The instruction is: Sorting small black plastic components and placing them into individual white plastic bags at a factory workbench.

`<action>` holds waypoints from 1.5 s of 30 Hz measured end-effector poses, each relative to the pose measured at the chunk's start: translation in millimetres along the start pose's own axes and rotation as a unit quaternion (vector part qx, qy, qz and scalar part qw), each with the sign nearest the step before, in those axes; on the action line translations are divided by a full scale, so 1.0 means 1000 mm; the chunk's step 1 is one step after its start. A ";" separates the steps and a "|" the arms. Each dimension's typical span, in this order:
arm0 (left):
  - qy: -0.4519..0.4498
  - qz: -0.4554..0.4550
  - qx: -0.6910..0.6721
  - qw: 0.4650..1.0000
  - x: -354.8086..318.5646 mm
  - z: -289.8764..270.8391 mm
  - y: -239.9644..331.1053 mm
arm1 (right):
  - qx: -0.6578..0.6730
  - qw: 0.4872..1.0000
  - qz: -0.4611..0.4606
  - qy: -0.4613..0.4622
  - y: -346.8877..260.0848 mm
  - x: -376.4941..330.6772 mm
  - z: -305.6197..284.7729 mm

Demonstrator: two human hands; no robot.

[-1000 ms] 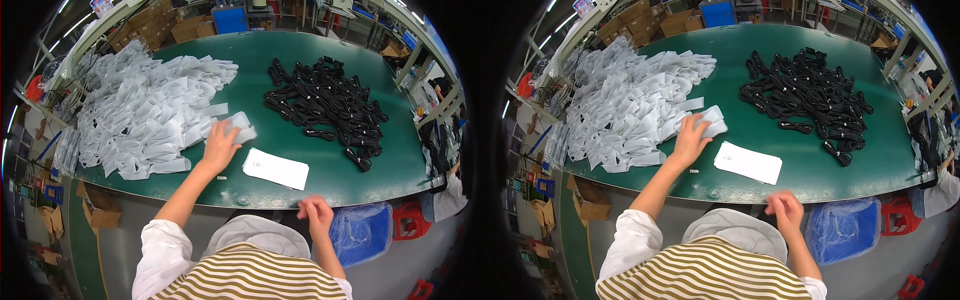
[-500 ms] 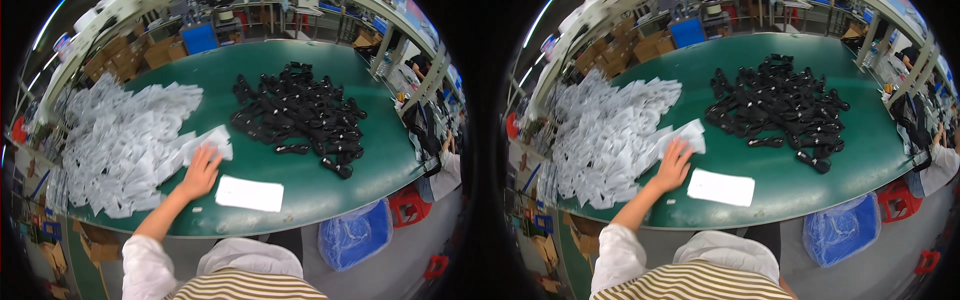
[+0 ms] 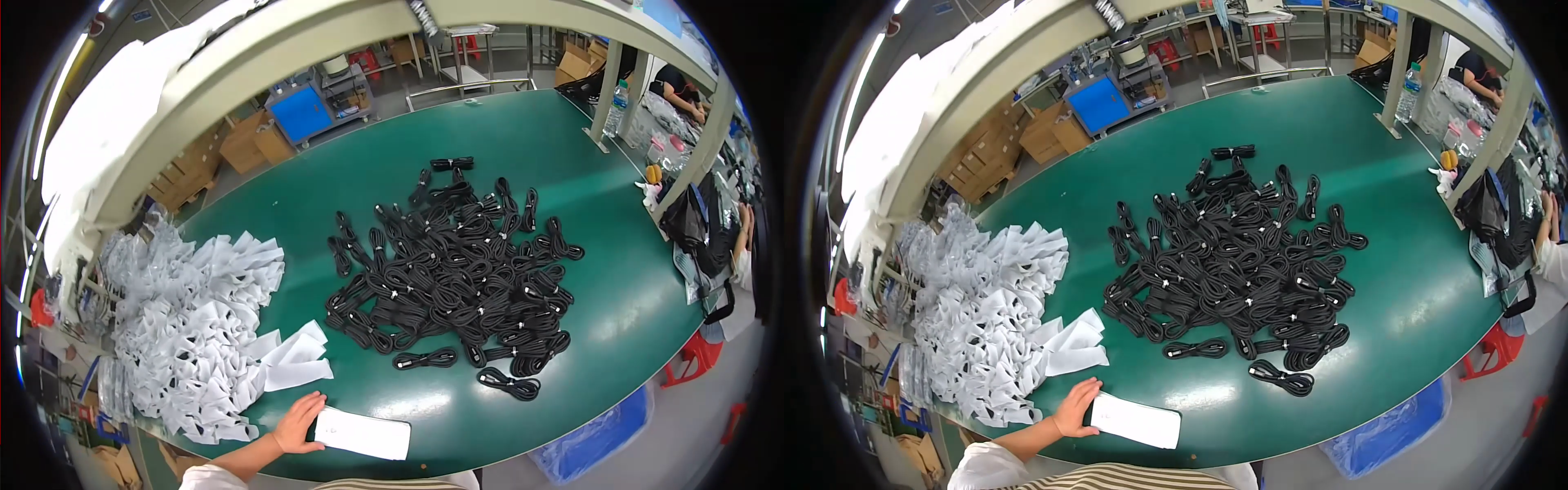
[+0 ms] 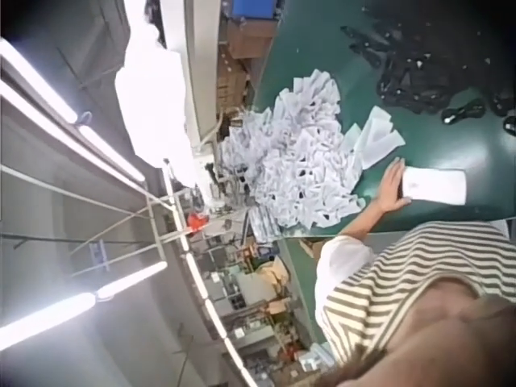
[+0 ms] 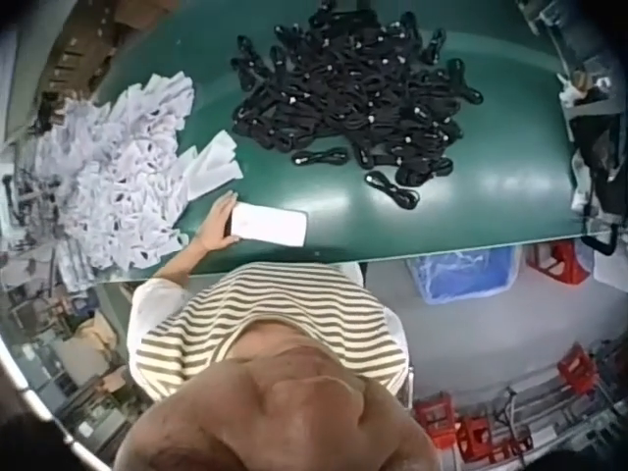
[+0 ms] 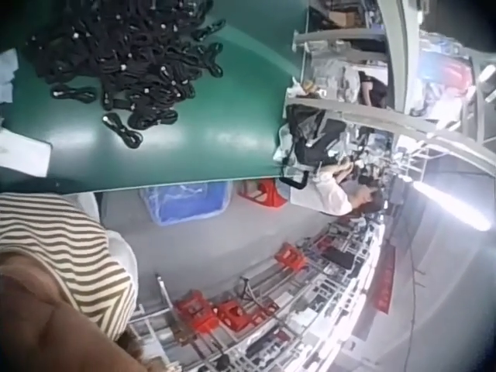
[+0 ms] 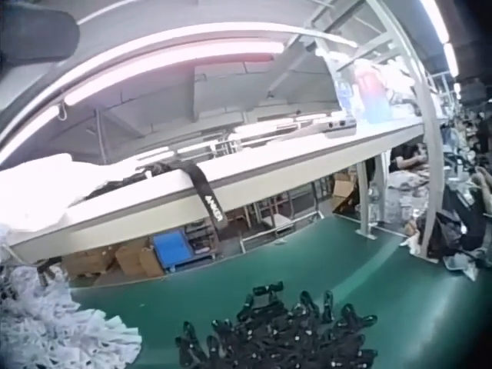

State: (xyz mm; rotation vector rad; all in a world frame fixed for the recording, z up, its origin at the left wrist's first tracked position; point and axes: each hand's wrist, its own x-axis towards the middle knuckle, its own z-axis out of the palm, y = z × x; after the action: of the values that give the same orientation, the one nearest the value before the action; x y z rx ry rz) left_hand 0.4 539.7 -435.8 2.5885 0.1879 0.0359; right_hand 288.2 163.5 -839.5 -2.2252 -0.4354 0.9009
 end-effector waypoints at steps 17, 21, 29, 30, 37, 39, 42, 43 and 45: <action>0.104 0.119 0.041 0.987 0.022 0.019 0.019 | -0.339 0.923 -0.012 -0.181 0.075 -0.111 -0.082; 0.106 0.055 0.138 0.983 0.009 0.033 0.035 | 0.052 0.978 0.028 -0.199 -0.133 -0.149 -0.213; 0.230 0.023 0.112 0.966 0.010 0.033 0.082 | -0.135 0.872 -0.418 0.215 -0.319 -0.139 -0.250; 0.265 0.022 0.102 0.959 0.014 0.034 0.088 | -0.207 0.830 -0.463 0.234 -0.328 -0.125 -0.242; 0.292 0.006 -0.040 0.956 0.067 0.075 0.106 | -0.351 0.773 -0.458 0.263 -0.338 -0.086 -0.224; 0.268 0.004 -0.021 0.963 0.072 0.083 0.104 | -0.357 0.756 -0.468 0.286 -0.340 -0.090 -0.221; 0.277 -0.012 -0.017 0.961 0.072 0.090 0.098 | -0.364 0.753 -0.460 0.299 -0.343 -0.081 -0.224; 0.280 -0.019 -0.011 0.960 0.074 0.090 0.098 | -0.363 0.752 -0.456 0.308 -0.341 -0.078 -0.227; 0.292 -0.022 -0.027 0.956 0.075 0.090 0.102 | -0.362 0.742 -0.469 0.313 -0.337 -0.075 -0.231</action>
State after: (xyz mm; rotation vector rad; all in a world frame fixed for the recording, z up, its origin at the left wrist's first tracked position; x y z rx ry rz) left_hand 93.6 417.7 -461.0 2.4470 0.4492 0.7824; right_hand 382.4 253.7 -445.0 -2.2561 -1.5552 -0.6636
